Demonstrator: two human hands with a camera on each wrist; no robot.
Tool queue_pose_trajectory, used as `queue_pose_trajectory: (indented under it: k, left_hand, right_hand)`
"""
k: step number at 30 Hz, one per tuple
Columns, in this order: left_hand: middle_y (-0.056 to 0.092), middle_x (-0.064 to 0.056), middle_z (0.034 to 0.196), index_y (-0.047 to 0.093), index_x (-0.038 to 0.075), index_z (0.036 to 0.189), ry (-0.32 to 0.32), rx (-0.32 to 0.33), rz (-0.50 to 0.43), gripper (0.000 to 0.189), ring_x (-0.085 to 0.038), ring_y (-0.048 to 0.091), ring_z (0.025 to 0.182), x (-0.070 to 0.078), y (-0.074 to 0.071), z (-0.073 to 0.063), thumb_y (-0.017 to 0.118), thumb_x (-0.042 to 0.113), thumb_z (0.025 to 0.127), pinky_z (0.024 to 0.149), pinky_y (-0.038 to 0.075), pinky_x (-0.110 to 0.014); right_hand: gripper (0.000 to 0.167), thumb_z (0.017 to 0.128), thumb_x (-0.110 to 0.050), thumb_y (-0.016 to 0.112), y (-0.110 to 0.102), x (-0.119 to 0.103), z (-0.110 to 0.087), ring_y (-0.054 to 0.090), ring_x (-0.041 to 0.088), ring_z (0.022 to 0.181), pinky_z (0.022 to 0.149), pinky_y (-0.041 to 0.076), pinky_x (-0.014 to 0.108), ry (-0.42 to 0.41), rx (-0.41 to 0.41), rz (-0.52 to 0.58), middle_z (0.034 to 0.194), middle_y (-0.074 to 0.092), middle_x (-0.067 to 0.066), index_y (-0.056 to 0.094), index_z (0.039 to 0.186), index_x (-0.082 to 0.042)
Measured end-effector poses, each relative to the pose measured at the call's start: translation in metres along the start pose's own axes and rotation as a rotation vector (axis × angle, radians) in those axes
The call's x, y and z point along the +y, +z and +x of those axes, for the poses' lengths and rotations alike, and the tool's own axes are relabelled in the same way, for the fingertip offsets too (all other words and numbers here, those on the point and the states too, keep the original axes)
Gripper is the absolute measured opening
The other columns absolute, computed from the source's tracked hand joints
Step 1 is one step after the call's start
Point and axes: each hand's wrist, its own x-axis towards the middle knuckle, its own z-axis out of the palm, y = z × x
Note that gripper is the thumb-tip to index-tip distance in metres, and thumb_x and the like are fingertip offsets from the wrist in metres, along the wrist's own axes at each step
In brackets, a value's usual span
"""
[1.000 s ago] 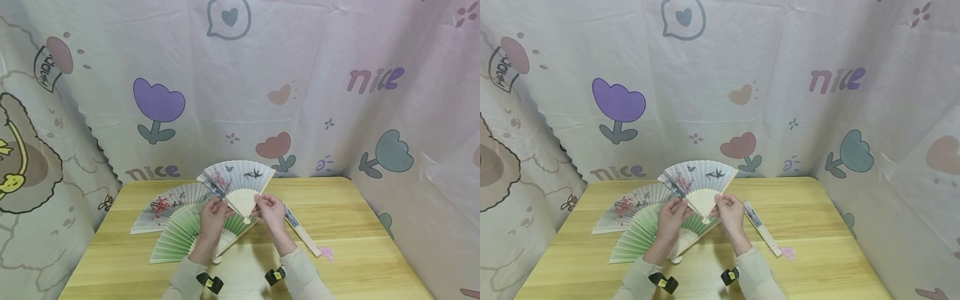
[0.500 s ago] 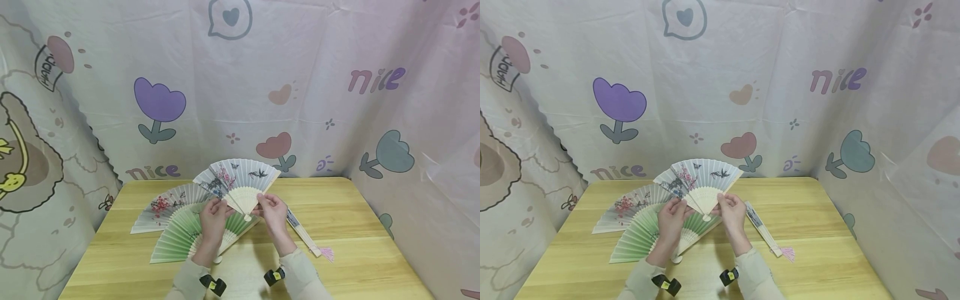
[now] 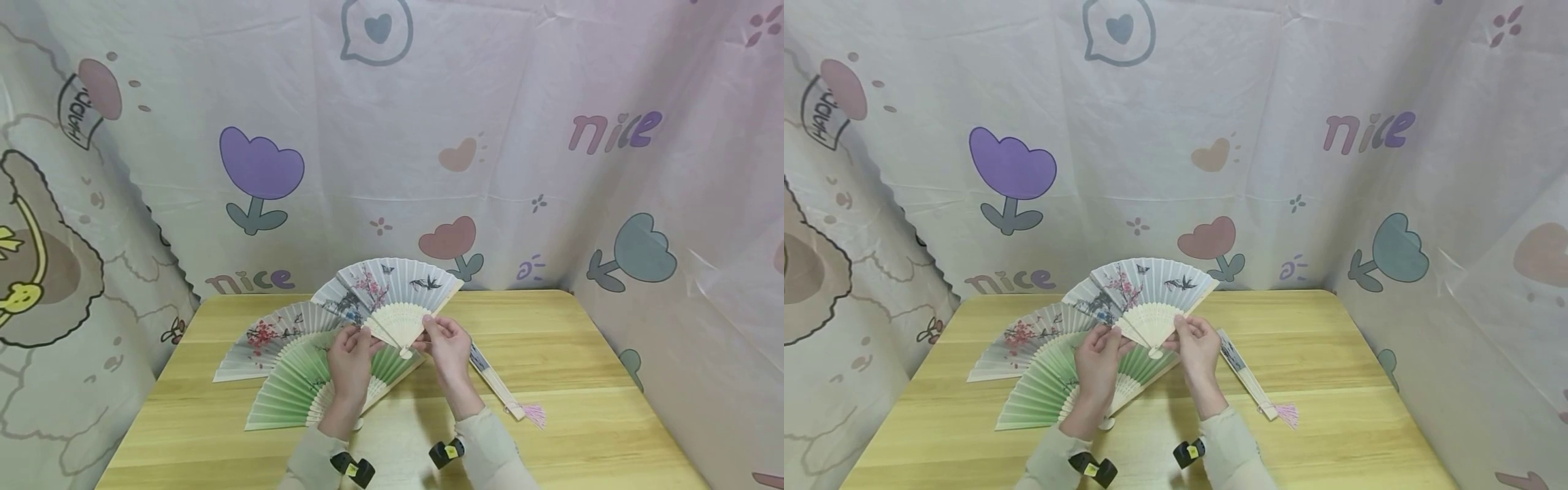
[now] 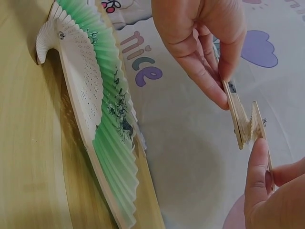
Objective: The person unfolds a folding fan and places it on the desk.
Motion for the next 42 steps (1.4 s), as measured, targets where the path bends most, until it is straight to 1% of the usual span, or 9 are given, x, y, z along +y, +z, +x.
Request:
queue_pose_trajectory:
  k: [9,13,16,19,25,30,37,42]
  left_hand:
    - [0.071,-0.028,0.100,0.060,-0.014,0.110,0.001,0.020,-0.001,0.016,-0.018,0.078,0.080,-0.0016,0.0009,-0.0015,0.060,0.002,0.105,0.083,0.070,-0.031]
    - [0.069,-0.023,0.094,0.059,-0.014,0.105,0.005,0.017,-0.027,0.016,-0.019,0.078,0.079,-0.0013,0.0014,-0.0023,0.059,0.003,0.106,0.084,0.070,-0.032]
    - [0.068,-0.018,0.091,0.058,-0.014,0.106,-0.001,0.023,-0.039,0.018,-0.021,0.078,0.078,-0.0010,0.0021,-0.0027,0.059,0.004,0.106,0.084,0.070,-0.031]
    - [0.067,-0.017,0.092,0.059,-0.014,0.107,-0.001,0.030,-0.039,0.018,-0.022,0.078,0.078,-0.0004,0.0026,-0.0034,0.059,0.005,0.106,0.084,0.070,-0.031]
    - [0.067,-0.018,0.094,0.058,-0.013,0.109,-0.002,0.042,-0.035,0.019,-0.022,0.078,0.079,-0.0003,0.0031,-0.0043,0.059,0.005,0.107,0.085,0.070,-0.030]
    - [0.066,-0.018,0.094,0.058,-0.013,0.109,0.012,0.043,-0.031,0.019,-0.025,0.078,0.081,-0.0016,0.0032,-0.0044,0.058,0.006,0.107,0.085,0.070,-0.030]
    - [0.066,-0.018,0.095,0.056,-0.014,0.111,0.028,0.056,-0.050,0.019,-0.026,0.078,0.081,-0.0037,0.0037,-0.0025,0.056,0.004,0.108,0.085,0.069,-0.029]
    - [0.066,-0.017,0.094,0.056,-0.014,0.109,0.031,0.072,-0.072,0.018,-0.021,0.077,0.079,-0.0037,0.0053,-0.0022,0.056,0.004,0.108,0.084,0.070,-0.029]
  right_hand:
    - [0.017,0.101,-0.007,0.070,0.0011,-0.0004,-0.0005,0.067,0.010,0.059,0.056,0.066,0.021,0.009,0.031,0.021,0.073,0.067,0.002,0.061,0.106,0.008]
    - [0.020,0.101,-0.007,0.070,0.0006,0.0001,-0.0016,0.067,0.010,0.059,0.056,0.066,0.022,-0.001,0.034,0.041,0.072,0.068,0.002,0.061,0.107,0.009]
    - [0.019,0.102,-0.007,0.070,0.0010,0.0004,-0.0026,0.067,0.011,0.059,0.056,0.067,0.023,-0.015,0.036,0.057,0.072,0.068,0.003,0.061,0.107,0.010]
    - [0.018,0.101,-0.006,0.069,0.0017,0.0012,-0.0030,0.067,0.011,0.059,0.056,0.067,0.023,-0.021,0.046,0.064,0.072,0.068,0.003,0.060,0.106,0.009]
    - [0.016,0.101,-0.005,0.069,0.0029,0.0032,-0.0024,0.067,0.010,0.059,0.056,0.067,0.023,-0.012,0.077,0.100,0.071,0.068,0.003,0.060,0.105,0.007]
    - [0.012,0.101,-0.004,0.069,0.0038,0.0048,-0.0022,0.067,0.010,0.058,0.057,0.067,0.023,-0.010,0.087,0.142,0.071,0.068,0.002,0.060,0.102,0.005]
    - [0.011,0.102,0.000,0.065,0.0052,0.0064,-0.0013,0.070,0.010,0.059,0.060,0.069,0.026,-0.006,0.095,0.189,0.073,0.069,0.002,0.054,0.099,0.000]
    - [0.012,0.103,0.000,0.064,0.0055,0.0064,-0.0011,0.070,0.010,0.059,0.062,0.069,0.027,-0.004,0.098,0.203,0.072,0.069,0.003,0.053,0.098,0.000]
